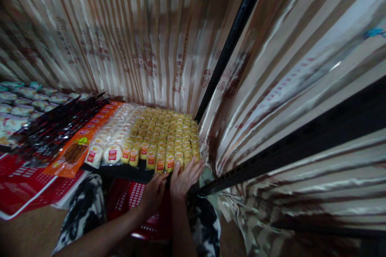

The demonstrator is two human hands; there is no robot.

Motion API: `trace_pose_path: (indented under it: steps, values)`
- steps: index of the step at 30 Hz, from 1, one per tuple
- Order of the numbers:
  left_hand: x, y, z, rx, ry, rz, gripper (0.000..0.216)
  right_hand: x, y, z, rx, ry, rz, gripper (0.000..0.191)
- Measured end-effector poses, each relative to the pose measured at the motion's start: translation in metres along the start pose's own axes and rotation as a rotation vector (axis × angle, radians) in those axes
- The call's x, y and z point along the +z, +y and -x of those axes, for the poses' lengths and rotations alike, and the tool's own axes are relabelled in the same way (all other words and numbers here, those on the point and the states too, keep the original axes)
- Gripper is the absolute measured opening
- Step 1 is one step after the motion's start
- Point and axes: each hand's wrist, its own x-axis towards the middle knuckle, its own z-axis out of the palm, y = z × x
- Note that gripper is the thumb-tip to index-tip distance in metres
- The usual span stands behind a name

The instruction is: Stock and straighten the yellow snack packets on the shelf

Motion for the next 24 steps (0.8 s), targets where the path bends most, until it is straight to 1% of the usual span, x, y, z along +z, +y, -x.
trace_pose_path:
  steps: [4, 7, 9, 12, 18, 21, 24]
  values:
    - [-0.004, -0.011, 0.0, -0.015, 0.02, 0.032, 0.035, 0.015, -0.002, 0.003, -0.008, 0.037, 0.053, 0.063]
    - [-0.009, -0.011, -0.003, -0.022, -0.018, 0.052, 0.034, 0.019, -0.002, 0.005, -0.014, 0.042, 0.081, 0.062]
    - [-0.013, -0.008, -0.005, -0.033, -0.039, 0.076, 0.035, 0.019, -0.002, 0.004, -0.023, 0.038, 0.083, 0.062]
    - [-0.021, -0.006, -0.003, -0.03, -0.035, 0.087, 0.035, 0.015, -0.003, 0.003, -0.022, 0.027, 0.079, 0.062]
    - [-0.043, -0.02, 0.01, 0.061, 0.015, 0.061, 0.036, 0.011, -0.008, 0.003, 0.031, 0.009, 0.062, 0.061]
    - [-0.055, -0.024, 0.009, 0.053, 0.045, 0.049, 0.035, 0.01, -0.009, 0.004, 0.057, 0.013, 0.036, 0.062]
    - [-0.064, -0.026, 0.006, 0.034, 0.042, 0.048, 0.035, 0.009, -0.007, 0.003, 0.047, 0.048, 0.01, 0.064]
